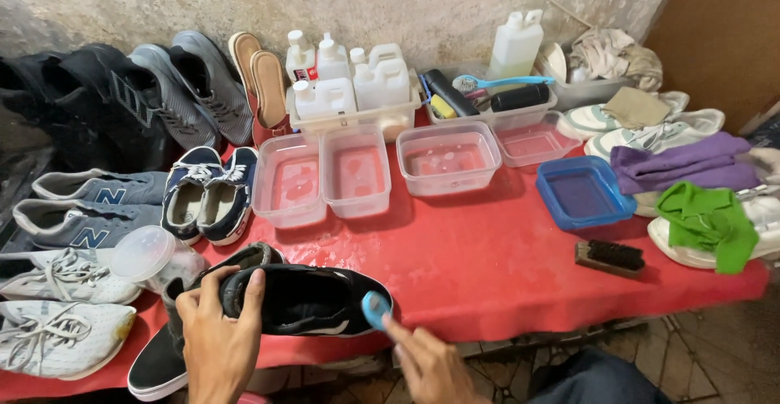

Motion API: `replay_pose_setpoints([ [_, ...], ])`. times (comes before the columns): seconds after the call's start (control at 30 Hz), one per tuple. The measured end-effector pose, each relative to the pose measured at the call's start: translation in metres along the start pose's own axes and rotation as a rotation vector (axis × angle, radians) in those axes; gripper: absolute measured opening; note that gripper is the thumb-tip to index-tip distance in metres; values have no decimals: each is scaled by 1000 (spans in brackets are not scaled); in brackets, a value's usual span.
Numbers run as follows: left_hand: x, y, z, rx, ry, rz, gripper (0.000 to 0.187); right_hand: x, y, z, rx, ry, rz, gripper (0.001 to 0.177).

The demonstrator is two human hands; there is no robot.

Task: The person scrubs a black slip-on shoe with a blue brush, repeatedly dipping the brush into a container of soapy water. They clean the exterior, interior, and sole of the shoe, then place it on the table.

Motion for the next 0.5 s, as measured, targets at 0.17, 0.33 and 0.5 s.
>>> replay_pose_setpoints([
  [0.17,0,-4,0,-184,4,82,68,7,-5,13,-110,-44,66,53],
  [0.33,5,-8,4,-310,-143,87,113,1,-13,-4,-38,-87,167,53],
  [0.5,14,-9,4,-339,-184,276,121,16,-30,2,-55,-68,262,51],
])
Point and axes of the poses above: each hand's wrist, its own z-axis towards the middle knuckle, its own x-axis out of the back of the hand, y = z × x, the point moved 2 cm from there along z, towards the middle knuckle, and after that the axes turned 2 degrees about -x, right-handed, at the moved point
